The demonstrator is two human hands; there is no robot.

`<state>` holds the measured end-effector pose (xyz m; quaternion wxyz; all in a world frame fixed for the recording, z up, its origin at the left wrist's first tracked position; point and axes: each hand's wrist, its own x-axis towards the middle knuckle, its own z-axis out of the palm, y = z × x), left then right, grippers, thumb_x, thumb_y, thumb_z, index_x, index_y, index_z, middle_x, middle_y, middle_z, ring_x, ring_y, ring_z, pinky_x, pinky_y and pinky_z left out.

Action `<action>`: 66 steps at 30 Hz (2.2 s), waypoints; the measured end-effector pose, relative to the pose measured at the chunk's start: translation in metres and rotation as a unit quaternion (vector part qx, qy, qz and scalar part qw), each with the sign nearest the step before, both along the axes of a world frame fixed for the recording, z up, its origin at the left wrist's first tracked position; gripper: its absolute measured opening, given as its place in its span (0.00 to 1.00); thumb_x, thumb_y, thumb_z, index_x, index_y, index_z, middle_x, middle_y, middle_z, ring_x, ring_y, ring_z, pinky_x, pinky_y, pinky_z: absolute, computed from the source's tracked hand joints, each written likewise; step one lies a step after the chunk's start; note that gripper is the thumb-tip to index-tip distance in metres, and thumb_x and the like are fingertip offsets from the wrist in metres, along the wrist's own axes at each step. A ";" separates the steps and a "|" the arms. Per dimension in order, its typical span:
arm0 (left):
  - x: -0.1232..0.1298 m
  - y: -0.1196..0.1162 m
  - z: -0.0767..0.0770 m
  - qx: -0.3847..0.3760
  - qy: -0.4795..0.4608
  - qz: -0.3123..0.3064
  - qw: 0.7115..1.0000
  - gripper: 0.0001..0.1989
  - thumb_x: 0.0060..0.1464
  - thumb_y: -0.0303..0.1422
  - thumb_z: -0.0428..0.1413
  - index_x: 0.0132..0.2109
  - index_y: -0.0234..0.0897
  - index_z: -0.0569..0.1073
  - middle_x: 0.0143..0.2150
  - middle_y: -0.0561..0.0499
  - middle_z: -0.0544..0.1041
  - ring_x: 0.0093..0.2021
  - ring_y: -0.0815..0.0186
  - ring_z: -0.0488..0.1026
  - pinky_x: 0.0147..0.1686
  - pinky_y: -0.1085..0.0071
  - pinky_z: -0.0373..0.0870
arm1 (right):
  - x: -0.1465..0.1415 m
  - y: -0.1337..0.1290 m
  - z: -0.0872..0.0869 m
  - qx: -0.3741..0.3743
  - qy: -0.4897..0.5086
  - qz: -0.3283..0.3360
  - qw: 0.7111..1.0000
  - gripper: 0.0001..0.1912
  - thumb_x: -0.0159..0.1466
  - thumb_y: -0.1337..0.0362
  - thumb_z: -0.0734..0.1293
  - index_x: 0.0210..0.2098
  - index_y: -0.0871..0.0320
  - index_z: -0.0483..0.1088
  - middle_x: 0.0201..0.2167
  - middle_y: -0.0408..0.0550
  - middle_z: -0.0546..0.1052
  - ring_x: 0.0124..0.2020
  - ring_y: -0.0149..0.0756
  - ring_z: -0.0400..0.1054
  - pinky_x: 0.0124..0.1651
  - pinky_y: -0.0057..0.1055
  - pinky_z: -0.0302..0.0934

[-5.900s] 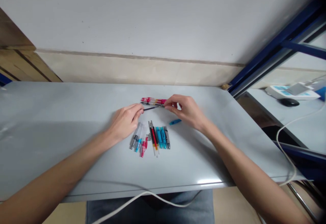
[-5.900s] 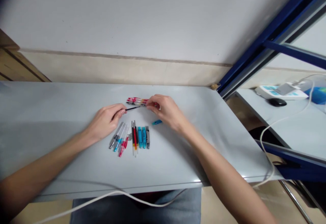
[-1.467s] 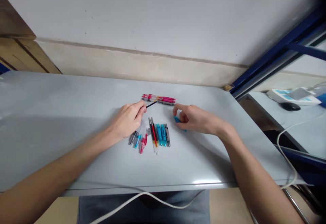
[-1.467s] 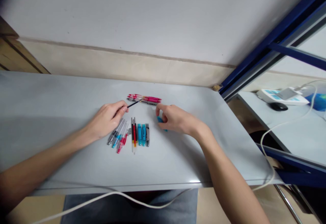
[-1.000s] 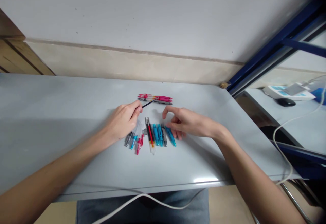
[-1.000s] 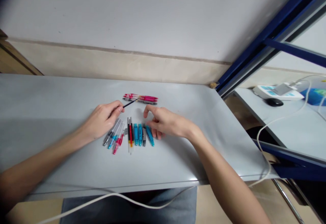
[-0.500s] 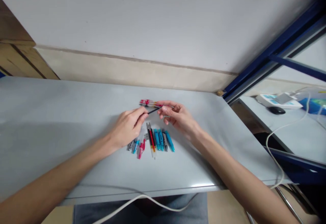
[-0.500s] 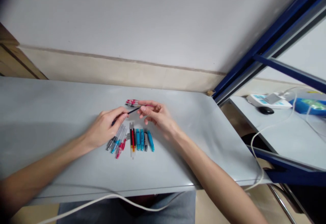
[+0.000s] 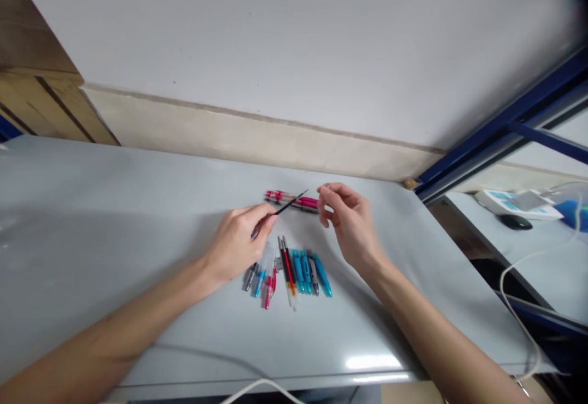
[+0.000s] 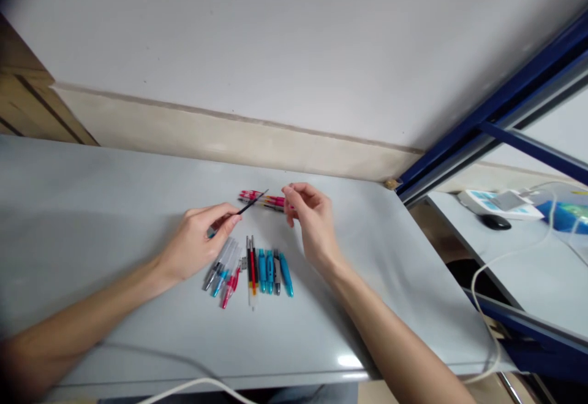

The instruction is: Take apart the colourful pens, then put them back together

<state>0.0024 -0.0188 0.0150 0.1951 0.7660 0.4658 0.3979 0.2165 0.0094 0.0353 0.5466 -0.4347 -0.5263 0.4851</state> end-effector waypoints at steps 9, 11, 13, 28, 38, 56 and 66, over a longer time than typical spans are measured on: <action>0.001 0.000 0.001 -0.008 0.006 0.028 1.000 0.08 0.66 0.32 0.52 0.39 0.38 0.74 0.28 0.56 0.74 0.27 0.70 0.66 0.31 0.72 0.62 | -0.012 -0.030 -0.005 0.098 -0.379 0.175 0.904 0.03 0.64 0.69 0.68 0.33 0.57 0.74 0.30 0.43 0.74 0.32 0.32 0.65 0.37 0.31 0.59; 0.001 0.000 0.001 -0.005 0.012 0.026 1.000 0.08 0.66 0.32 0.52 0.38 0.38 0.74 0.27 0.56 0.73 0.26 0.71 0.65 0.31 0.72 0.61 | -0.011 -0.031 -0.005 0.122 -0.388 0.149 0.901 0.05 0.67 0.70 0.67 0.35 0.57 0.74 0.31 0.43 0.73 0.34 0.33 0.66 0.38 0.30 0.59; 0.001 0.000 0.001 -0.006 0.017 0.025 1.000 0.09 0.66 0.32 0.52 0.38 0.39 0.74 0.27 0.56 0.73 0.25 0.71 0.64 0.30 0.72 0.61 | -0.009 -0.031 -0.005 0.145 -0.394 0.145 0.896 0.05 0.68 0.70 0.66 0.37 0.57 0.75 0.32 0.44 0.74 0.35 0.33 0.67 0.38 0.30 0.60; 0.001 0.001 0.000 0.006 0.027 0.032 0.999 0.08 0.66 0.32 0.52 0.39 0.38 0.75 0.27 0.55 0.74 0.26 0.70 0.66 0.30 0.72 0.62 | 0.000 -0.026 -0.005 0.380 -0.526 0.283 0.706 0.16 0.74 0.73 0.57 0.41 0.61 0.77 0.37 0.52 0.72 0.37 0.38 0.61 0.40 0.35 0.61; 0.000 0.001 0.001 0.000 0.030 0.029 0.999 0.09 0.66 0.33 0.52 0.39 0.38 0.75 0.27 0.55 0.74 0.26 0.70 0.66 0.30 0.72 0.62 | 0.000 -0.025 -0.005 0.351 -0.441 0.293 0.772 0.14 0.70 0.75 0.60 0.40 0.59 0.78 0.38 0.52 0.74 0.38 0.38 0.64 0.42 0.34 0.61; 0.000 0.000 0.002 -0.005 0.018 0.023 1.000 0.09 0.66 0.34 0.52 0.39 0.38 0.75 0.27 0.54 0.74 0.27 0.69 0.68 0.31 0.73 0.64 | 0.003 -0.022 -0.009 0.358 -0.448 0.303 0.761 0.17 0.71 0.74 0.61 0.39 0.55 0.81 0.37 0.50 0.74 0.36 0.36 0.63 0.44 0.35 0.60; 0.001 0.000 0.004 -0.014 0.031 0.020 0.999 0.09 0.65 0.35 0.52 0.37 0.38 0.75 0.27 0.56 0.73 0.27 0.70 0.66 0.30 0.73 0.62 | 0.002 -0.022 -0.010 0.348 -0.440 0.302 0.771 0.17 0.70 0.75 0.62 0.39 0.56 0.82 0.37 0.51 0.74 0.38 0.36 0.66 0.45 0.35 0.62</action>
